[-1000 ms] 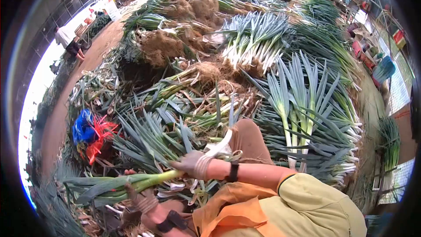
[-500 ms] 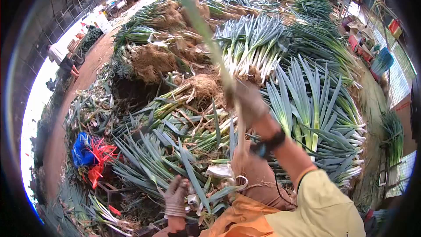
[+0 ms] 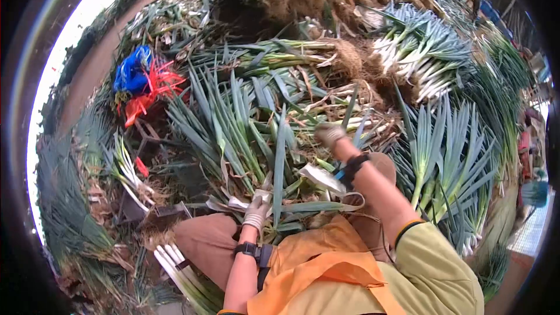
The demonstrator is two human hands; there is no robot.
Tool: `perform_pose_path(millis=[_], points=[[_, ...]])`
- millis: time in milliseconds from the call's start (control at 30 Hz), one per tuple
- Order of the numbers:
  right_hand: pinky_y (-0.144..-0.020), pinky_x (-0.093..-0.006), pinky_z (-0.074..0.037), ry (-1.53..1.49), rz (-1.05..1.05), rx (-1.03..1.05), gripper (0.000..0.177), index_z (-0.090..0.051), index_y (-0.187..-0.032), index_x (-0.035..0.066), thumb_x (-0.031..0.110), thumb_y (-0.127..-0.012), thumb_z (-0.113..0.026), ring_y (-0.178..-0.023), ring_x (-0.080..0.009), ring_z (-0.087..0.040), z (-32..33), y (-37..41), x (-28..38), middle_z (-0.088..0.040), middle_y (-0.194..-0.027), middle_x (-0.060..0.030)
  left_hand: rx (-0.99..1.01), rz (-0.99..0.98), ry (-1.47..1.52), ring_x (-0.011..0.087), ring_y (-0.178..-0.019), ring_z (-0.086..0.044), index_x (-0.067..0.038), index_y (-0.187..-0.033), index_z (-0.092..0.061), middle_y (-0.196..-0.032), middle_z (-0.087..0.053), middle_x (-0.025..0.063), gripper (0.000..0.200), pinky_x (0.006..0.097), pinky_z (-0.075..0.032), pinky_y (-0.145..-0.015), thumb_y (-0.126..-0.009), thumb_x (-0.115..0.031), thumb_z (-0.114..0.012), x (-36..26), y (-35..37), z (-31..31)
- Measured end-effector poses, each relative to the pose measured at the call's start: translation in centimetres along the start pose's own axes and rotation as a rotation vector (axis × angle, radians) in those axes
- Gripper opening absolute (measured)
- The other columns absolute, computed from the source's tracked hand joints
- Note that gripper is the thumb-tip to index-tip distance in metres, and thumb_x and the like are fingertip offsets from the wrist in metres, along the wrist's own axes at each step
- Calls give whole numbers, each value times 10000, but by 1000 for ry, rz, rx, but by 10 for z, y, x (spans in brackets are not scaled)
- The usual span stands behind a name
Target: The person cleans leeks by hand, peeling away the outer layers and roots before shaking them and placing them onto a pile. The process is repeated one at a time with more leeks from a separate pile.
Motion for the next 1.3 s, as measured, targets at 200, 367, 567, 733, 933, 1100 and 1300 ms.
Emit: perform_pose_path(millis=[200, 367, 567, 733, 933, 1100, 1300], points=[[-682, -337, -446, 36, -21, 347, 234, -584, -970, 63, 174, -765, -564, -688, -246, -561, -177, 57, 26, -615, -816, -105, 770, -210, -16, 244, -899, -527, -30, -1022, -564, -976, -584, 147, 299, 293, -388, -825, -771, -182, -502, -13, 29, -41], [-722, -400, -458, 631, -213, 654, 231, -615, -904, 22, 156, -738, -527, -854, -324, -586, -184, 133, -44, -599, -906, -189, 830, -250, -484, 224, -947, -543, -68, -1041, -574, -975, -603, 108, 275, 308, -389, -866, -806, -186, -492, -23, 18, -24], [-800, -355, -427, 617, -331, 638, 319, -505, -1099, 97, 224, -812, -449, -911, -299, -551, -205, 132, -88, -556, -1066, -123, 309, -235, -735, 276, -721, -601, -61, -882, -586, -813, -587, 184, 297, 448, -470, -631, -838, -295, -408, 111, -44, -34], [-775, -349, -440, 415, -458, 443, 457, -604, -928, 87, 367, -578, -692, -885, -306, -559, -214, 103, -17, -587, -1001, -126, 528, -114, -447, 354, -863, -559, -34, -975, -587, -906, -587, 216, 363, 408, -431, -754, -805, -307, -419, 151, -23, -68], [-717, -370, -441, 473, -382, 663, 360, -627, -882, 41, 362, -733, -563, -804, -261, -583, -252, 99, -63, -619, -915, -116, -152, 359, 558, 284, -711, -528, -49, -925, -553, -827, -588, 126, 231, 381, -432, -645, -784, -213, -473, 95, -38, 10], [-723, -363, -437, 350, -210, 610, 421, -604, -920, 35, 409, -748, -511, -805, -265, -583, -257, 118, -72, -618, -908, -118, -57, 385, 664, 235, -915, -451, -86, -1165, -449, -1078, -493, 57, 476, 406, -386, -777, -769, -303, -600, 123, -66, -12], [-637, -345, -459, 420, -148, 588, 398, -591, -872, 50, 358, -620, -602, -685, -271, -579, -164, 119, 79, -613, -771, -154, -38, 51, 893, 224, -909, -512, -46, -1128, -474, -1071, -528, 87, 327, 353, -407, -822, -820, -154, -491, 86, -71, -10]])
Point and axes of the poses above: each hand's wrist, its own y-axis away from the middle knuckle, its own z-axis out of the back of the hand, x = y × z, the point moved 2 cm from there along -y, towards the middle knuckle
